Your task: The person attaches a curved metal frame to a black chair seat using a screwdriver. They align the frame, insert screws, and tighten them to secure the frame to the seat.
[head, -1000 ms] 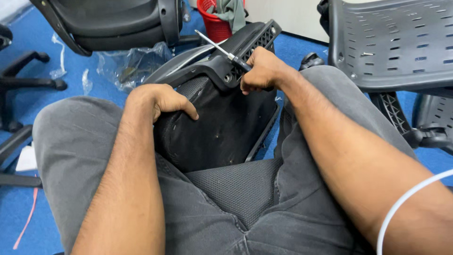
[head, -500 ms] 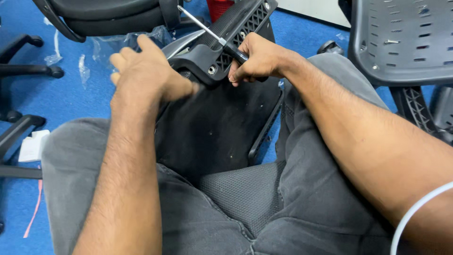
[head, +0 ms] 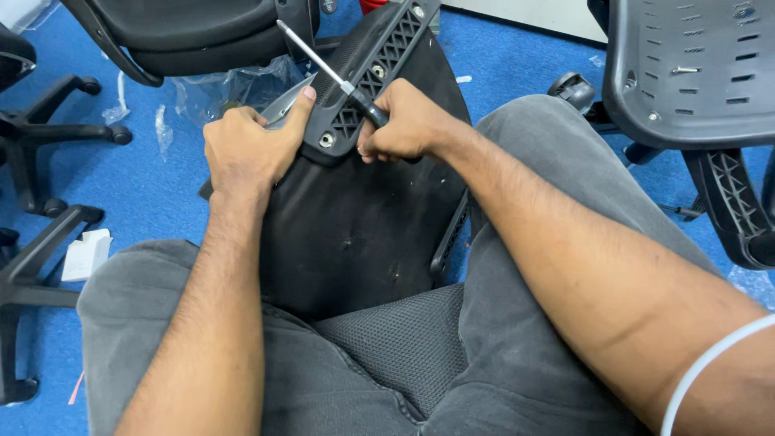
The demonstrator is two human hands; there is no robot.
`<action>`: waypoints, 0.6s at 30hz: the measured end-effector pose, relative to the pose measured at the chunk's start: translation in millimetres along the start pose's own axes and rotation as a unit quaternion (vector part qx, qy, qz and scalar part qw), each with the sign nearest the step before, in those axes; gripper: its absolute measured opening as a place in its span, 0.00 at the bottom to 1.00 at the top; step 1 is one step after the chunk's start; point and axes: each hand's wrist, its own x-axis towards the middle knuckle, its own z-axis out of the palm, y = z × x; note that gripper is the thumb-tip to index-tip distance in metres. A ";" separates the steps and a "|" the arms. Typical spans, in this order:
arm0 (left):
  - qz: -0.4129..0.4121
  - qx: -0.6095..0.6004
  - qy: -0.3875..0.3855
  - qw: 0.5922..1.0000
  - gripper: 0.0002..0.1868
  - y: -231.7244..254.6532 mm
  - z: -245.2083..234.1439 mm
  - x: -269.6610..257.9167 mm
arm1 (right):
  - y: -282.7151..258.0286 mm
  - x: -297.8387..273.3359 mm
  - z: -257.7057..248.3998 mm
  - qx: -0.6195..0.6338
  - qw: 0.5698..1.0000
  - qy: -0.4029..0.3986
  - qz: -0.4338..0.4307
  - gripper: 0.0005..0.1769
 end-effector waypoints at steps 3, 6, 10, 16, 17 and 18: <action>0.014 0.001 0.008 1.000 0.46 -10.3 -0.4 2.6 | -3.9 0.9 10.5 -0.025 0.999 0.032 0.032 0.05; 0.033 0.004 0.025 0.999 0.43 -14.7 1.0 5.5 | -9.3 -4.5 18.2 0.004 0.998 0.054 0.036 0.03; 0.140 0.039 0.111 0.983 0.40 -22.1 3.7 10.9 | -16.5 -18.9 26.3 -0.081 0.983 0.107 0.125 0.05; 0.224 0.045 0.155 0.961 0.35 -25.8 9.4 13.2 | -33.6 -31.1 39.8 0.118 0.940 0.203 0.249 0.05; 0.233 0.071 0.164 0.956 0.35 -24.8 9.4 12.2 | -33.8 -32.4 41.6 0.148 0.927 0.225 0.259 0.05; 0.243 0.097 0.171 0.950 0.35 -24.0 8.6 9.9 | -32.6 -33.9 43.5 0.180 0.913 0.248 0.270 0.05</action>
